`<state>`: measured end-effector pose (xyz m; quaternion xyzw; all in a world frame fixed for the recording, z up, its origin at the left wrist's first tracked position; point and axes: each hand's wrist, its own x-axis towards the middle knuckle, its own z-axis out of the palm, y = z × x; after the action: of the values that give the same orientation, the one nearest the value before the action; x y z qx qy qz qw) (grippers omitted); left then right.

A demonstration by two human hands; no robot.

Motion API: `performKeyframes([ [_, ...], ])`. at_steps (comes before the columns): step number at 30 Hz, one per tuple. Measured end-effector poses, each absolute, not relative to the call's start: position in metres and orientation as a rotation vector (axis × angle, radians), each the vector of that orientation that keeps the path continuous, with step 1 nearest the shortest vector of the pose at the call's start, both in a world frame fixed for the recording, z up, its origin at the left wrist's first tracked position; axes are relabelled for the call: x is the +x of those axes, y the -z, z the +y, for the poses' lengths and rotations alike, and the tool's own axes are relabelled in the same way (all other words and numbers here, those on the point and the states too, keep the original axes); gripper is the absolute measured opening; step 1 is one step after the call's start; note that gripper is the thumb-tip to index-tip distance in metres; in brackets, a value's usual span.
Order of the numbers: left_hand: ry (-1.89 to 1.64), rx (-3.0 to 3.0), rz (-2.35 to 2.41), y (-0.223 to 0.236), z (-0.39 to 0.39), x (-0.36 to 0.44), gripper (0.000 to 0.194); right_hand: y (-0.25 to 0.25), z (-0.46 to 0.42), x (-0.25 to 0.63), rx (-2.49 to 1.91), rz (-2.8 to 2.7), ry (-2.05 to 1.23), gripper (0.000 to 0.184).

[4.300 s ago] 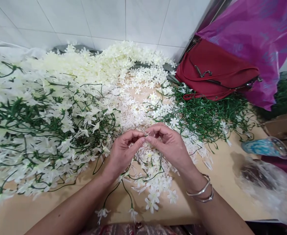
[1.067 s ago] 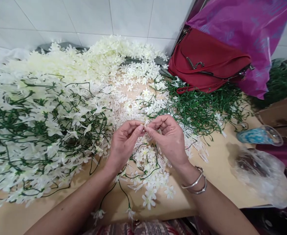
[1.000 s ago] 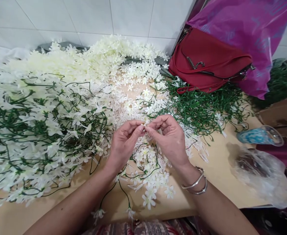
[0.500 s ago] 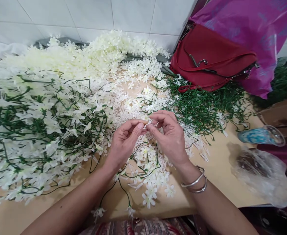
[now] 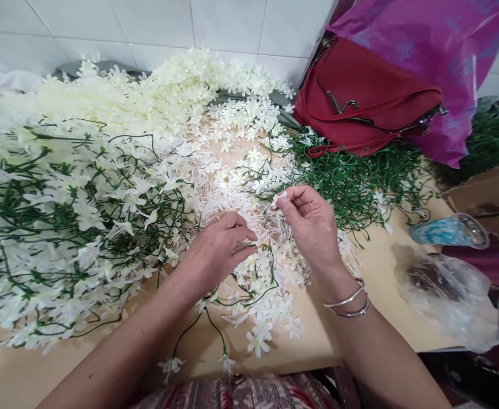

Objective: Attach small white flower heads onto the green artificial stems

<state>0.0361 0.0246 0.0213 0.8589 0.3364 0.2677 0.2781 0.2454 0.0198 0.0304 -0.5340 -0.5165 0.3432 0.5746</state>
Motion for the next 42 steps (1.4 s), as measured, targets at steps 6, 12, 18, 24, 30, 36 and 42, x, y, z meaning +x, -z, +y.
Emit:
performKeyframes([
  [6,-0.772,2.25,0.887,-0.023,0.022,0.041,0.01,-0.03,0.02,0.247,-1.202,-1.207,-0.981,0.023],
  [12,-0.987,1.491,0.919,-0.025,0.028,0.041,0.017,-0.027,0.018,0.248,-1.072,-1.176,-1.308,0.024],
  [18,-1.027,1.123,0.862,-0.015,0.03,0.046,0.019,-0.024,0.018,0.243,-1.082,-1.18,-1.456,0.028],
  [24,-1.026,1.136,0.856,-0.014,0.026,0.048,0.013,-0.025,0.017,0.24,-1.155,-1.187,-1.424,0.033],
  [30,-1.019,1.13,0.836,-0.015,0.025,0.048,0.009,-0.026,0.017,0.241,-1.169,-1.214,-1.419,0.029],
  [36,-1.014,1.16,0.896,-0.014,0.024,0.049,0.013,-0.03,0.015,0.238,-1.215,-1.229,-1.395,0.03],
  [42,-1.018,1.17,0.911,-0.011,0.023,0.05,0.015,-0.032,0.013,0.234,-1.286,-1.217,-1.377,0.031],
])
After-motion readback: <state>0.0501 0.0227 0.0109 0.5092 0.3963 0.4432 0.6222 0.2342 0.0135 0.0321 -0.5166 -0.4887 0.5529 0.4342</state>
